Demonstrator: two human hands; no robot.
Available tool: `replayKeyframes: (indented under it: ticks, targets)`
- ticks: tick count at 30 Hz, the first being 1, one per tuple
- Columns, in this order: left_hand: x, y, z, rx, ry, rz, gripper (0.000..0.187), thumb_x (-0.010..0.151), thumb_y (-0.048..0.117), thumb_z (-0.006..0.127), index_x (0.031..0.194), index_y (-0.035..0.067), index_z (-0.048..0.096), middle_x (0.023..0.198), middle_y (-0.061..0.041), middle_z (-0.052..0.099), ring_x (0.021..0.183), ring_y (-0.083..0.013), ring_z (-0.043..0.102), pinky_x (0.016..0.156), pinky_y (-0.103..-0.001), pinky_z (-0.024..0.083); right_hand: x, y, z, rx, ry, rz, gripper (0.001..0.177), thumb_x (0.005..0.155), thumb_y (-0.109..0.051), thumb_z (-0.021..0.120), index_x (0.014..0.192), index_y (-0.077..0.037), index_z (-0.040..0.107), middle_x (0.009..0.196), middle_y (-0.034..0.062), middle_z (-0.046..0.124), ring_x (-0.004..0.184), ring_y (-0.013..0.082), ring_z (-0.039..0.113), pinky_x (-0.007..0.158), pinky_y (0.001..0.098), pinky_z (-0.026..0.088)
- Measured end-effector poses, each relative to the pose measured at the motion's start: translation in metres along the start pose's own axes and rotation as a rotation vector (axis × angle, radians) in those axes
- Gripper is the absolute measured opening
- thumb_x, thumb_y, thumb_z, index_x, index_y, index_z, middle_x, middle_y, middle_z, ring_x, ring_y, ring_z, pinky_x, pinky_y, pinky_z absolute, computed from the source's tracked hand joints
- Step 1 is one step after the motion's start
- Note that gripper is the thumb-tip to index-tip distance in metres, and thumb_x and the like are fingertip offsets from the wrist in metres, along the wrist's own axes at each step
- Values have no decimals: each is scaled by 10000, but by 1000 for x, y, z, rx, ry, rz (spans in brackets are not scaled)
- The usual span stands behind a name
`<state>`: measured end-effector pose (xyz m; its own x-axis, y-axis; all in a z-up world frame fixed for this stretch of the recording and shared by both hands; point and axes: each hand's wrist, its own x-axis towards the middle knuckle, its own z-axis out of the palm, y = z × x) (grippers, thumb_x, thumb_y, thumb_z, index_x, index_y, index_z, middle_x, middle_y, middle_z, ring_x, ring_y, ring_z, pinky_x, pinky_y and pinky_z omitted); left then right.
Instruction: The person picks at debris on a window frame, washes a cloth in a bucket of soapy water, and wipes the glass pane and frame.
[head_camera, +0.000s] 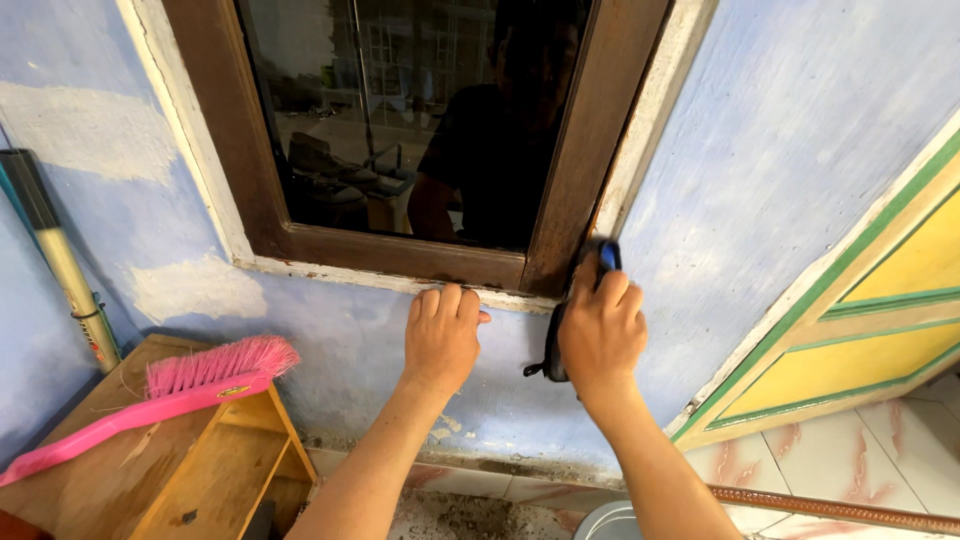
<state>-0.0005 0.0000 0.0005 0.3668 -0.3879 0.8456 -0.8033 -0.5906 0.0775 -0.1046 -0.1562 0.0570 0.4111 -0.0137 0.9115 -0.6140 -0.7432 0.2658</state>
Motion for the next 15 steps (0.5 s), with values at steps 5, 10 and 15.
replayKeyframes:
  ticks: [5,10,15]
  targets:
    - [3,0,-2,35,36,12,138,913,193,722,868,95,636,899,-48,559,882,-262,518,941,-442,472,-13,7,-16,286,-59,121,637,753,24,648,1384,-56,612,924,142,474,794,294,567,488,333,492]
    - [1,0,2,76,-11,2,142,925,206,716,873,99,637,890,-44,550,870,-256,504,960,-441,473,-12,25,-18,774,143,253,531,934,27,676,1433,14,496,1230,216,476,1029,341,611,785,389,570]
    - [0,0,3,89,28,17,132,917,202,716,895,97,639,902,-47,550,880,-252,505,971,-438,472,-1,40,-5,1250,105,500,339,1029,13,660,1331,5,507,1117,163,596,989,165,649,827,276,591]
